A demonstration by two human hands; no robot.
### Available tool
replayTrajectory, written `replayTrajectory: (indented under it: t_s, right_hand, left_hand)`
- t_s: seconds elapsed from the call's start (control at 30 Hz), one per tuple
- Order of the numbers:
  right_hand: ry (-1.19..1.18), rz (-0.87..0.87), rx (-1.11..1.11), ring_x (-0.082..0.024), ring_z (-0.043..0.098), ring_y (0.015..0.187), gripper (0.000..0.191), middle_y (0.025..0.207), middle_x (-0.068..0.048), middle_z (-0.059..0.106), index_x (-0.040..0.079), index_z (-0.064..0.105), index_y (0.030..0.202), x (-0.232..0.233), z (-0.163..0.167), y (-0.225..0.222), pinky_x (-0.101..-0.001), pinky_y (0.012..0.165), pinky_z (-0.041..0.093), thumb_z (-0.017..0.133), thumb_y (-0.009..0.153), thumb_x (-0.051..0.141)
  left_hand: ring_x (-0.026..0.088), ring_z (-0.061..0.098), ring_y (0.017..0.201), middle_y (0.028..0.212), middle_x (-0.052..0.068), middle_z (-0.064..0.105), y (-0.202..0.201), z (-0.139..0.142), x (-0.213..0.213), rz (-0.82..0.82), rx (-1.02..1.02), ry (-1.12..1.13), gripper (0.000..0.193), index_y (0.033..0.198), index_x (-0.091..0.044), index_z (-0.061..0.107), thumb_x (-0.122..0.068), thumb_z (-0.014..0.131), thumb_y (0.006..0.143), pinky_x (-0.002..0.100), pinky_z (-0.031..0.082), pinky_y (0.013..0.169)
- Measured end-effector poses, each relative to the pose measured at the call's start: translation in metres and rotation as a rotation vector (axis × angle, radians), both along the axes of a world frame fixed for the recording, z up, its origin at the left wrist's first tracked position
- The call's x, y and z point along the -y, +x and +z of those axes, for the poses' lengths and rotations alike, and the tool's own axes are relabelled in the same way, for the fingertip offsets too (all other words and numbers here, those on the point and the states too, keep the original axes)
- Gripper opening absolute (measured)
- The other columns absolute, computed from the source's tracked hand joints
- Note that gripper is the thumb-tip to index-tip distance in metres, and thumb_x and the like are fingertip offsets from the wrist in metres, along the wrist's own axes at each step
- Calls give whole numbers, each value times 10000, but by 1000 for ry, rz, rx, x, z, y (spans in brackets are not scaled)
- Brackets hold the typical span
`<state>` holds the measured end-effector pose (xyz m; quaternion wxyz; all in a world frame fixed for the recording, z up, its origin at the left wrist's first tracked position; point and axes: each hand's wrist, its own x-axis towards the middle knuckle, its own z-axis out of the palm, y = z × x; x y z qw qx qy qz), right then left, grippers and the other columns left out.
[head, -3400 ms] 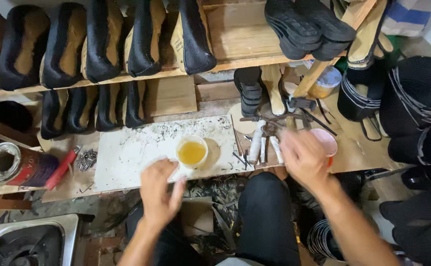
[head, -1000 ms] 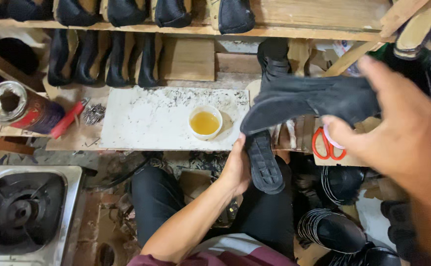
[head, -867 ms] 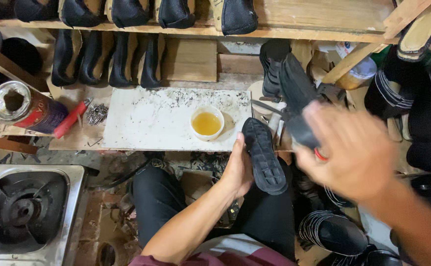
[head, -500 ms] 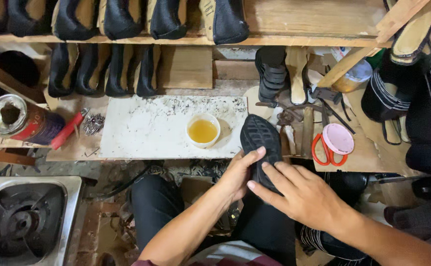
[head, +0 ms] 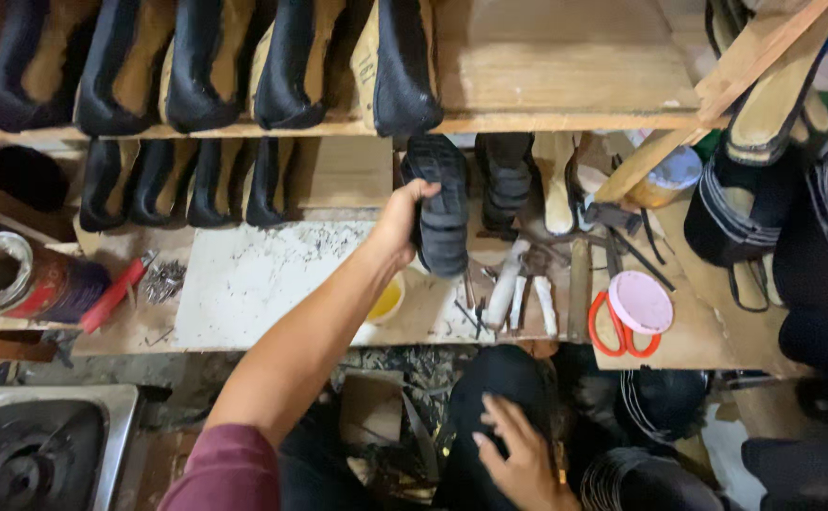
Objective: The person applies a yellow liquid to the edges of black shoe uppers using their fingers, then places the treated shoes on a wooden shelf. They repeat this process with multiple shoes, retrieving them from a stack and returning them to the shelf after treatment.
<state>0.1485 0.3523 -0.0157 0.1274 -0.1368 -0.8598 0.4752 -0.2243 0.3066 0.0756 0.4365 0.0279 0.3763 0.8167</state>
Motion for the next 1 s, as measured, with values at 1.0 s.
replayTrajectory:
  t_s: [1.0]
  right_hand:
    - [362,7,-24,-270,755,1002,354,1074,-130,756,118,781,1167,-19,-67,-31,-420,900,587,773,822,195]
  left_hand:
    - [246,555,1175,1295,90,637,-33,23,-5,77,-468,-581,633,1355,-94,591,-594,513,974,468,400,1012]
